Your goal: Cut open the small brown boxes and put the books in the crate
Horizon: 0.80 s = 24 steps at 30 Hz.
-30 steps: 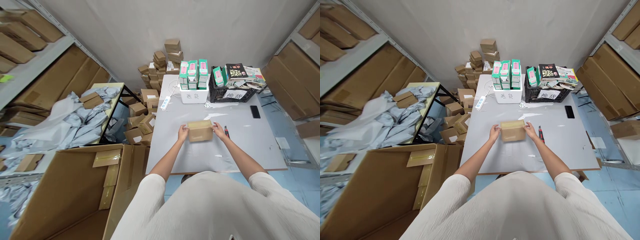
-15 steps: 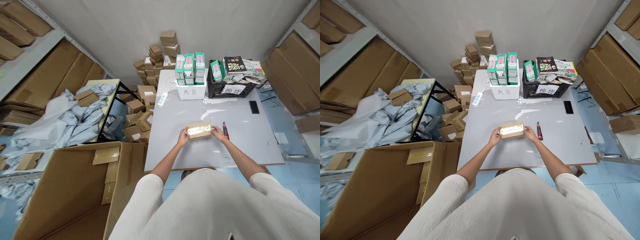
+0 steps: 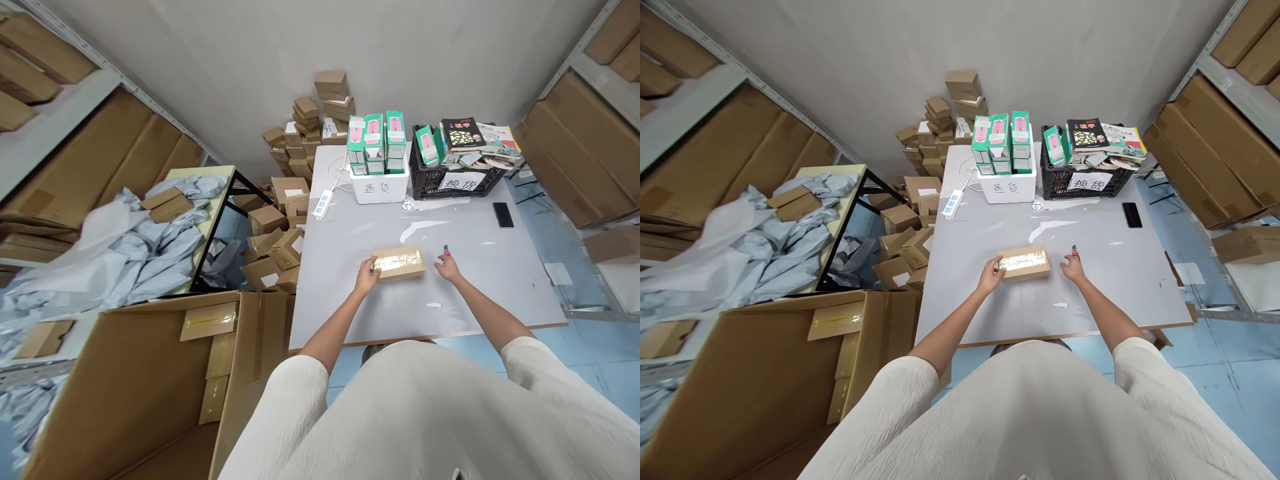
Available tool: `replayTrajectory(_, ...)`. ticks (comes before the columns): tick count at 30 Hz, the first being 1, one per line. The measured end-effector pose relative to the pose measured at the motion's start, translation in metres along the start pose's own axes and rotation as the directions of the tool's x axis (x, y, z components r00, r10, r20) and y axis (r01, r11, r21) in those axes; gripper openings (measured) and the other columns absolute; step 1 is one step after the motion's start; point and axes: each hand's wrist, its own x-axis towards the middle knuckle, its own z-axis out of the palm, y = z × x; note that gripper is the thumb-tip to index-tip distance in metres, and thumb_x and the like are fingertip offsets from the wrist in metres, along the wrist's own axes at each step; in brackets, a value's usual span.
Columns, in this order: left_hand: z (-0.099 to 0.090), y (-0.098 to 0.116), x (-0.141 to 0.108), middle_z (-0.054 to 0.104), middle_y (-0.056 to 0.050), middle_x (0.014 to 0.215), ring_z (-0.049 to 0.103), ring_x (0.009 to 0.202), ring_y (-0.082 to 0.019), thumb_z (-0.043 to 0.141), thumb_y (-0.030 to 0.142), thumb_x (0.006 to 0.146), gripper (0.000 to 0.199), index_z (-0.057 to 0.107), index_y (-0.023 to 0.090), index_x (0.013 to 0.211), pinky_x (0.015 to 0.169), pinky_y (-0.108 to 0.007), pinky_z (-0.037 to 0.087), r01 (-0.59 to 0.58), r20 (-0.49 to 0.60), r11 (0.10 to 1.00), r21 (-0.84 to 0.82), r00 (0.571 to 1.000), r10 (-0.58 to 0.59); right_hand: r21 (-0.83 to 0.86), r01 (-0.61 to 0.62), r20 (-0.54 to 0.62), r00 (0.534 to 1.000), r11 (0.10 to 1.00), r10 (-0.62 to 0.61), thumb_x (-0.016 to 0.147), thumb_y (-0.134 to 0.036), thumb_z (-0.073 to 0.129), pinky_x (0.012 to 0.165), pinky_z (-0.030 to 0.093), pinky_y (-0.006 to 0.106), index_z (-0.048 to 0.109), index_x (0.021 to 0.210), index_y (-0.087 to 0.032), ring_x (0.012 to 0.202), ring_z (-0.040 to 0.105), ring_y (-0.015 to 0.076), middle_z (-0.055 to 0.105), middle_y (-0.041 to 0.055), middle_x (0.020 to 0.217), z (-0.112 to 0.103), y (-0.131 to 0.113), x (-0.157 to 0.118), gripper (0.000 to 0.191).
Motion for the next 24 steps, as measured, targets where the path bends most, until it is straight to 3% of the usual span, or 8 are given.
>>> replayTrajectory(4, 0.000, -0.005, -0.003, 0.060, -0.014, 0.149, 0.070, 0.104, -0.021, 0.071, 0.028, 0.097, 0.056, 0.064, 0.024, 0.152, 0.109, -0.039, 0.057, -0.050, 0.005, 0.998, 0.024, 0.999, 0.049, -0.235, -0.176, -0.052, 0.984, 0.956, 0.168, 0.089, -0.037, 0.072, 0.113, 0.051, 0.055, 0.067, 0.140, -0.019, 0.133, 0.065, 0.0400, 0.062, 0.0230, 0.143, -0.015, 0.025, 0.018, 0.054)
replayTrajectory(7, 0.000, -0.009, -0.006, 0.060, -0.015, 0.151, 0.070, 0.107, -0.022, 0.071, 0.033, 0.099, 0.056, 0.064, 0.023, 0.154, 0.109, -0.038, 0.057, -0.039, 0.001, 0.998, 0.039, 0.999, 0.039, -0.307, -0.239, -0.026, 0.970, 0.921, 0.242, 0.093, -0.041, 0.071, 0.111, 0.053, 0.055, 0.061, 0.145, -0.017, 0.135, 0.063, 0.0414, 0.058, 0.0255, 0.146, -0.012, 0.036, 0.024, 0.058)
replayTrajectory(15, -0.002, -0.021, -0.007, 0.067, -0.013, 0.153, 0.071, 0.102, -0.022, 0.072, 0.047, 0.100, 0.062, 0.062, 0.024, 0.157, 0.098, -0.037, 0.061, -0.040, 0.026, 0.999, 0.010, 0.999, 0.040, -0.426, -0.207, -0.042, 0.977, 0.881, 0.210, 0.096, -0.043, 0.070, 0.108, 0.054, 0.050, 0.049, 0.143, -0.019, 0.138, 0.059, 0.0385, 0.054, 0.0241, 0.148, 0.004, 0.050, 0.022, 0.056)
replayTrajectory(21, -0.001, -0.029, -0.004, 0.066, -0.010, 0.155, 0.071, 0.097, -0.020, 0.072, 0.040, 0.098, 0.061, 0.063, 0.027, 0.156, 0.093, -0.036, 0.063, -0.038, 0.015, 0.999, -0.002, 0.999, 0.038, -0.434, -0.207, 0.005, 0.973, 0.877, 0.233, 0.089, -0.031, 0.076, 0.097, 0.057, 0.043, 0.056, 0.136, -0.017, 0.126, 0.068, 0.0355, 0.068, 0.0217, 0.130, -0.009, 0.047, 0.028, 0.053)
replayTrajectory(24, -0.002, -0.030, 0.000, 0.068, -0.008, 0.152, 0.071, 0.095, -0.020, 0.074, 0.038, 0.096, 0.060, 0.064, 0.029, 0.154, 0.092, -0.036, 0.063, -0.035, 0.027, 0.999, -0.004, 0.999, 0.035, -0.326, -0.237, 0.022, 0.966, 0.915, 0.258, 0.092, -0.035, 0.071, 0.085, 0.059, 0.037, 0.064, 0.122, -0.018, 0.106, 0.075, 0.0316, 0.076, 0.0161, 0.110, -0.019, 0.035, 0.028, 0.034)
